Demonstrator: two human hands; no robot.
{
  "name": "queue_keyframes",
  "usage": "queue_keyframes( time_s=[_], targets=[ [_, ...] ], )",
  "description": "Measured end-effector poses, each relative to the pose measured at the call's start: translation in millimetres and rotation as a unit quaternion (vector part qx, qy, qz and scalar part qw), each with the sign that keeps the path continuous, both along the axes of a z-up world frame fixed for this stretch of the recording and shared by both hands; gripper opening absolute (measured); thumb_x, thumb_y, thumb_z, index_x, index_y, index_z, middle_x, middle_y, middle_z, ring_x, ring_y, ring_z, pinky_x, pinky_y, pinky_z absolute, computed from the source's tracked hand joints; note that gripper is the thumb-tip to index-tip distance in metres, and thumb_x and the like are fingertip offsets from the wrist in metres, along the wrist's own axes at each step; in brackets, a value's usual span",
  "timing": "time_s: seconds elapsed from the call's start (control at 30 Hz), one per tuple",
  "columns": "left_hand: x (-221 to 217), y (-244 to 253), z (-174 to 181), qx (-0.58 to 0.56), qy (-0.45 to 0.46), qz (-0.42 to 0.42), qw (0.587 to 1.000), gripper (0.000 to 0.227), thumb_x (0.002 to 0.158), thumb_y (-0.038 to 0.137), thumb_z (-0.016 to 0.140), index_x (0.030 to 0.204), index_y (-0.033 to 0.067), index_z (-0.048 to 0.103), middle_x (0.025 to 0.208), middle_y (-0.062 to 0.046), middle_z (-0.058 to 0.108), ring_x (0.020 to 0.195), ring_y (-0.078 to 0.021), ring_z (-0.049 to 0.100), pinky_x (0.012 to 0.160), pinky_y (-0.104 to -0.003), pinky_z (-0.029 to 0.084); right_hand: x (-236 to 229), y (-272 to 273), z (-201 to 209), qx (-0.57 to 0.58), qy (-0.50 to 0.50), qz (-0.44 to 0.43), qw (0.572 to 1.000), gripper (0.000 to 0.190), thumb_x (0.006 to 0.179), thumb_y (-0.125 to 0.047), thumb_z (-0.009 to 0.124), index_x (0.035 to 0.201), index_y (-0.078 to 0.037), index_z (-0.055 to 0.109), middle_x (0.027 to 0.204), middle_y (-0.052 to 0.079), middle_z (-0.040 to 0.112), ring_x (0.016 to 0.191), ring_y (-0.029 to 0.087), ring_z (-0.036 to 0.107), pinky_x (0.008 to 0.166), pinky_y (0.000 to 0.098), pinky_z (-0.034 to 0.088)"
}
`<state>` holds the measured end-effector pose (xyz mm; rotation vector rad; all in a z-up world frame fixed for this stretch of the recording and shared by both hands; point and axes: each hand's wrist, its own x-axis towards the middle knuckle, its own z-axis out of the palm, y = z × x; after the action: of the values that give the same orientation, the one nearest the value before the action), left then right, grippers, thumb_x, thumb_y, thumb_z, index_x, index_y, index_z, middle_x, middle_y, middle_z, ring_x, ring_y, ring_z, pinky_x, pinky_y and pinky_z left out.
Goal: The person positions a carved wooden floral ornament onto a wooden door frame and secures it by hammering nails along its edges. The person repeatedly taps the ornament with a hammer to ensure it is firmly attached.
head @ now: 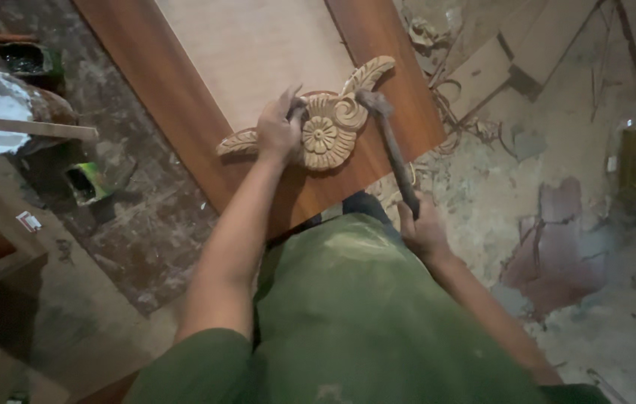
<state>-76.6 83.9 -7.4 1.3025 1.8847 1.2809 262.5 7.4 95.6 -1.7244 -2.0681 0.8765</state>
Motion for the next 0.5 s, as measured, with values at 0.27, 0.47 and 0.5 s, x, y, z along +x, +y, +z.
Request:
queue_keyframes(
  time_s=[0.27,0.47,0.5],
  targets=[
    [5.1,-3.8,12.7,0.001,0.082,-0.008,0.997,0.057,0.093,0.004,0.068,0.146,0.0226,0.056,0.103,-0.006,0.076,0.095,-0.0286,0.07,0.085,-0.043,0.055,-27.7,11.8,17.4,0.002,-0.076,0.016,0.997,0.028,0.099,-0.031,0.066,0.113,-0.007,0.062,0.092,0.025,0.069,0.087,0.047,0.068,0.073,0.0552,0.052],
    [4.5,-4.4,13.7,-0.012,0.102,-0.002,0.995,0.059,0.09,0.002,0.068,0.144,0.0229,0.058,0.104,-0.006,0.076,0.096,-0.0287,0.07,0.083,-0.042,0.056,-48.1,21.5,14.0,0.022,-0.096,0.066,0.993,0.029,0.097,-0.03,0.067,0.114,-0.008,0.064,0.08,0.025,0.068,0.077,0.049,0.066,0.067,0.0588,0.051],
    [5.3,-5.6,12.9,-0.01,0.111,-0.006,0.994,0.062,0.088,0.0,0.067,0.145,0.0218,0.058,0.102,-0.007,0.075,0.095,-0.0293,0.069,0.084,-0.042,0.056,-49.7,21.5,13.1,0.024,-0.108,0.075,0.991,0.028,0.097,-0.03,0.067,0.114,-0.009,0.065,0.079,0.025,0.068,0.075,0.049,0.067,0.066,0.0589,0.051]
  ],
)
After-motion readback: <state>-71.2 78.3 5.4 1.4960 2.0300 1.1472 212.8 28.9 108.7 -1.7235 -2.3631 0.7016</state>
